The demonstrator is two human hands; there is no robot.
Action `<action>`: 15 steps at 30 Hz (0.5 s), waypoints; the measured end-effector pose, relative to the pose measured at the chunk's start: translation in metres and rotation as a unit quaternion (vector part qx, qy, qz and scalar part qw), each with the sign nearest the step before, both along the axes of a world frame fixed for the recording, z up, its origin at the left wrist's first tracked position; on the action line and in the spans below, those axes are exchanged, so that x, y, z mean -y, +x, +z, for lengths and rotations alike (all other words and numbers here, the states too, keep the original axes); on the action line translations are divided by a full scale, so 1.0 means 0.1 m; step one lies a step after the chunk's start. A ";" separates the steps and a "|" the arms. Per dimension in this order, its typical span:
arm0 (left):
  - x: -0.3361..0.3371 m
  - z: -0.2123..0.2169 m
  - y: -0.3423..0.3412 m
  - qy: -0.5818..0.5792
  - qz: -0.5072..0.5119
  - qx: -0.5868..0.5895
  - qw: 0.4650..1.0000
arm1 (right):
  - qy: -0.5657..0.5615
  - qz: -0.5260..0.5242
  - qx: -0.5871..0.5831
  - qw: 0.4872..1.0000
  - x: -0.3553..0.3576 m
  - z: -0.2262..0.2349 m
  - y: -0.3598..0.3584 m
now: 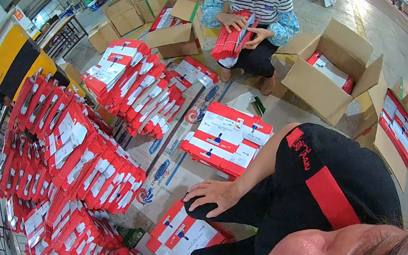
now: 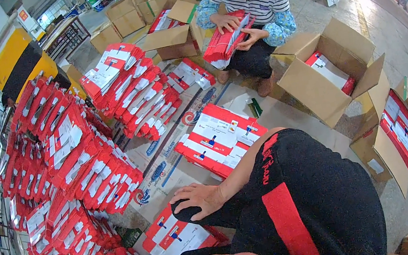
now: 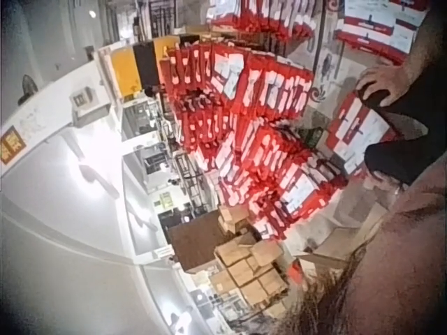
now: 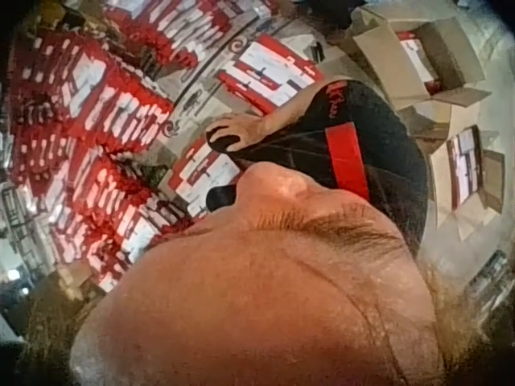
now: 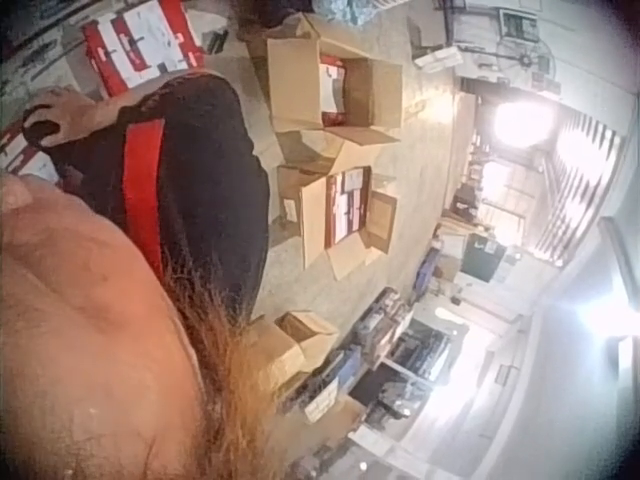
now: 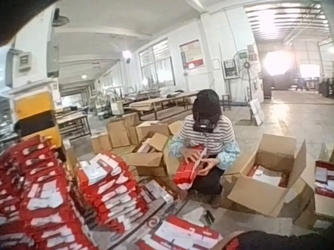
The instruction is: Sorting and packing stacks of red and white folders into cardboard boxes.
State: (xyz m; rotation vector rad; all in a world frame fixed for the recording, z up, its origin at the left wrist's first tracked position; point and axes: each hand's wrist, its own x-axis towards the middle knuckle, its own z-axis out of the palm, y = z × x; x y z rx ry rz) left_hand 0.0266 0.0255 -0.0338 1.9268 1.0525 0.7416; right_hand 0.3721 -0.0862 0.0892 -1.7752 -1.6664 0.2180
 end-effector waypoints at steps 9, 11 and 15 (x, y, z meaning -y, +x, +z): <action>-0.04 -0.16 -0.13 -0.053 0.095 0.008 0.994 | 0.040 0.026 -0.035 0.998 -0.10 -0.02 0.03; -0.17 0.04 -0.01 -0.032 0.118 -0.005 0.993 | 0.030 -0.010 0.003 0.999 -0.08 0.07 0.10; -0.56 0.02 -0.36 -0.219 0.132 -0.020 0.966 | -0.192 0.099 0.122 0.969 -0.88 0.04 0.14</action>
